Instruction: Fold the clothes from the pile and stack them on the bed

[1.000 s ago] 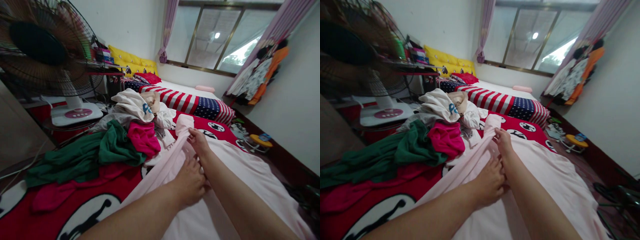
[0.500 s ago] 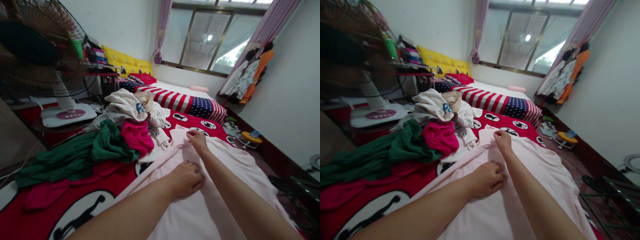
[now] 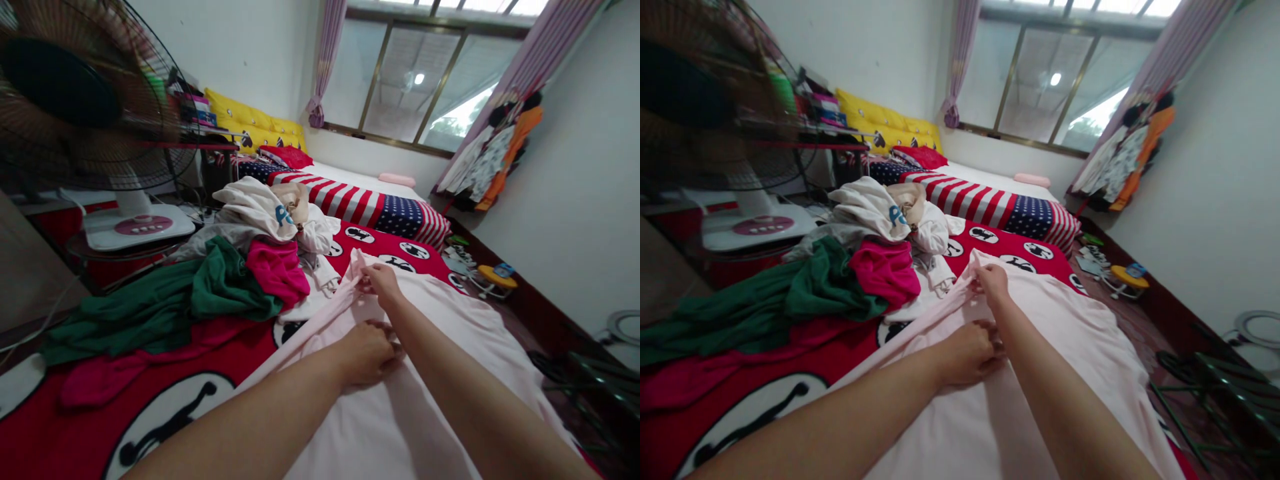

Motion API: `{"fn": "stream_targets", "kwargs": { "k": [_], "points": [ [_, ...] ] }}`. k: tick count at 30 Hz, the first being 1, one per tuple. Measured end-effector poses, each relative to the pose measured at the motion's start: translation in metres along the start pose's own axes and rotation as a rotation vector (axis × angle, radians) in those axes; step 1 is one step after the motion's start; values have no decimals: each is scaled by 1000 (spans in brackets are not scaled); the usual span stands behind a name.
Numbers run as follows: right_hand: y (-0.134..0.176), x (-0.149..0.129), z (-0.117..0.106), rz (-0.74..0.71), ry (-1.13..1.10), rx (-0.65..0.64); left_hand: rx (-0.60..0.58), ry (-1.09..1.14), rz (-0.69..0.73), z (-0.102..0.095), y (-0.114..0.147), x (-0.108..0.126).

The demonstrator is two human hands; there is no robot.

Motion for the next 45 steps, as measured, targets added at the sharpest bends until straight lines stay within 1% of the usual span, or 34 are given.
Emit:
{"fn": "stream_targets", "kwargs": {
  "k": [4,6,9,11,13,14,16,18,19,22,24,26,27,29,31,33,35,38,41,43,45],
  "points": [
    [26,17,-29,22,-322,132,22,-29,76,-6,-1,3],
    [37,29,-38,46,-428,160,23,-40,131,-7,-1,5],
    [49,41,-46,68,-535,114,13,-55,148,-6,-1,9],
    [51,44,-48,85,-580,50,5,-47,102,-7,-2,14],
    [50,43,-49,108,-601,10,-16,-26,52,-13,0,21],
    [49,43,-49,119,-604,4,-48,-12,34,-18,1,25],
    [46,43,-48,136,-596,4,-162,20,-4,-35,8,32],
    [43,43,-47,151,-585,7,-256,32,-94,-57,20,37],
    [42,44,-46,158,-580,15,-257,20,-165,-70,29,37],
    [42,44,-44,160,-569,53,-138,-81,-459,-105,65,33],
    [43,43,-44,156,-563,72,-90,-153,-670,-121,92,29],
    [43,42,-43,159,-546,87,-134,-147,-833,-129,119,27],
    [44,41,-42,163,-532,92,-175,-116,-887,-130,131,27],
    [44,39,-41,174,-497,98,-249,-44,-943,-130,149,30],
    [44,35,-39,190,-451,96,-281,-14,-937,-128,159,34],
    [43,27,-39,209,-403,89,-275,8,-904,-128,160,39],
    [38,13,-43,208,-375,73,-242,67,-859,-134,154,46],
    [26,-15,-58,147,-397,69,-172,140,-808,-150,133,61],
    [15,-40,-80,67,-468,85,-146,137,-746,-167,107,82],
    [11,-45,-95,21,-515,99,-166,97,-688,-170,91,95],
    [12,-38,-109,-7,-544,129,-204,35,-642,-163,80,107]
  ]
}}
Point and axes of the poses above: each hand's wrist, its own y-axis away from the middle knuckle, its own z-axis out of the palm, x = y × z, the point moved 1 cm from there along -y, towards the middle knuckle
